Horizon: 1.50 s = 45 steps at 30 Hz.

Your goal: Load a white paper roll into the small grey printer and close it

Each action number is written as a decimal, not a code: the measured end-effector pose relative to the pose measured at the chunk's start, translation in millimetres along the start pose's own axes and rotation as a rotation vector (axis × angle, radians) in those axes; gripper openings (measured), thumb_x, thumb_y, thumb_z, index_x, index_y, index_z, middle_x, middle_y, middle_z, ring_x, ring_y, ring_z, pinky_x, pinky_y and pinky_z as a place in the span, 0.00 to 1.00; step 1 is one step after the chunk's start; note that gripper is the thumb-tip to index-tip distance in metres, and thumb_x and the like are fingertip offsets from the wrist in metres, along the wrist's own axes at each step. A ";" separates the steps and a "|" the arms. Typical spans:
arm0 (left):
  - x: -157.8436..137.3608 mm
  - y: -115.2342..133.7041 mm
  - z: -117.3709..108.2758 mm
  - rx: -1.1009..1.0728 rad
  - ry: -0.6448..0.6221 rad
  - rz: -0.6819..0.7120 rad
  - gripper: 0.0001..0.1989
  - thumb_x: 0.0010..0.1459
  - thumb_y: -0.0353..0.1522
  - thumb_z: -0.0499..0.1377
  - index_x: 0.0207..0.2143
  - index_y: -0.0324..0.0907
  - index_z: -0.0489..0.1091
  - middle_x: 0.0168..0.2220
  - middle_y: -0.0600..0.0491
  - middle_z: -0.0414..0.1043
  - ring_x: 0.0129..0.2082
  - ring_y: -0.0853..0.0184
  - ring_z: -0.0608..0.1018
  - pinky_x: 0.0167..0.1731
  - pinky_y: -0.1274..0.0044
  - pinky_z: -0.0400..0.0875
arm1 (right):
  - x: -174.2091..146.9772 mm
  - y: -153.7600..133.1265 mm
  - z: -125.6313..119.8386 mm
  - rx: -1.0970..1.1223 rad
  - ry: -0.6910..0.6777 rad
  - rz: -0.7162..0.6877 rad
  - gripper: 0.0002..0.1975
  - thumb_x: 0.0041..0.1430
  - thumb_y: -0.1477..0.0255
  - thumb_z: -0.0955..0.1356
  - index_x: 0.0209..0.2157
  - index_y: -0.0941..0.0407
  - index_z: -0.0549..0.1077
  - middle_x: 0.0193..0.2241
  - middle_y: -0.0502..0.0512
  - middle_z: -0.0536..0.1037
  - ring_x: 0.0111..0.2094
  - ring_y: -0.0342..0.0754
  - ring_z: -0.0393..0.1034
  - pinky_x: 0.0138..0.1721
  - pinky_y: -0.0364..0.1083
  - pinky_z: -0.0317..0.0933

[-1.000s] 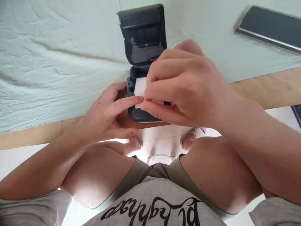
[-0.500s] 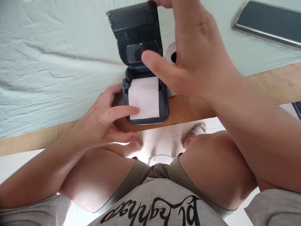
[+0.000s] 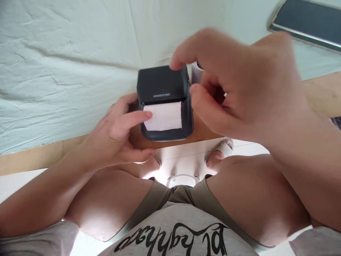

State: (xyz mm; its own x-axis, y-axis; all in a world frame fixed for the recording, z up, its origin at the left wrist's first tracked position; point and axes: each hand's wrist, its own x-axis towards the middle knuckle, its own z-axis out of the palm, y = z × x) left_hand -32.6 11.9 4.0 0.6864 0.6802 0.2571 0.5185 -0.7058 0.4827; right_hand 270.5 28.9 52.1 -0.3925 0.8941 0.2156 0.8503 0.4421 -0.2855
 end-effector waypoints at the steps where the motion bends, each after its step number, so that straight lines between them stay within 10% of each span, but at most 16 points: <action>1: 0.4 0.6 -0.1 0.007 0.003 -0.011 0.40 0.59 0.43 0.71 0.70 0.48 0.63 0.68 0.38 0.64 0.67 0.42 0.72 0.64 0.50 0.72 | 1.9 -2.8 2.8 0.001 0.020 -0.059 0.26 0.65 0.62 0.57 0.58 0.48 0.75 0.20 0.47 0.67 0.22 0.27 0.51 0.32 0.38 0.50; 6: 4.4 2.6 -1.9 0.043 -0.028 -0.069 0.50 0.62 0.49 0.68 0.77 0.41 0.49 0.67 0.35 0.67 0.66 0.45 0.73 0.64 0.52 0.74 | 0.1 0.6 17.5 -0.099 0.146 -0.312 0.23 0.66 0.71 0.59 0.56 0.46 0.78 0.18 0.44 0.66 0.21 0.26 0.44 0.28 0.35 0.42; 16: 7.0 3.5 -4.0 0.047 -0.040 -0.140 0.45 0.62 0.51 0.64 0.75 0.46 0.54 0.68 0.43 0.67 0.67 0.47 0.75 0.63 0.56 0.78 | -17.5 12.6 25.7 -0.262 0.181 -0.342 0.28 0.67 0.69 0.61 0.66 0.39 0.70 0.25 0.40 0.74 0.25 0.30 0.54 0.29 0.37 0.41; 35: 7.8 20.4 6.0 0.244 -0.037 -0.275 0.52 0.65 0.62 0.60 0.76 0.36 0.54 0.72 0.33 0.65 0.73 0.40 0.69 0.70 0.53 0.70 | -15.8 -5.4 37.4 -0.154 -0.332 0.132 0.45 0.63 0.56 0.52 0.79 0.54 0.42 0.24 0.48 0.71 0.19 0.36 0.42 0.28 0.42 0.40; 45: 11.7 19.2 -0.9 0.300 0.027 -0.240 0.53 0.61 0.68 0.58 0.70 0.35 0.68 0.66 0.39 0.76 0.62 0.43 0.82 0.62 0.60 0.79 | -24.5 15.8 39.5 0.081 -0.190 -0.111 0.37 0.72 0.56 0.54 0.78 0.48 0.45 0.20 0.42 0.68 0.20 0.30 0.49 0.28 0.39 0.49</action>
State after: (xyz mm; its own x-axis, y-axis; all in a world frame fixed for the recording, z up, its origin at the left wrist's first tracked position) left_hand -15.0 6.4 17.0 0.5157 0.8354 0.1903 0.7919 -0.5495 0.2664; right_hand 279.7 16.9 5.4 -0.5479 0.8334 0.0720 0.7702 0.5362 -0.3454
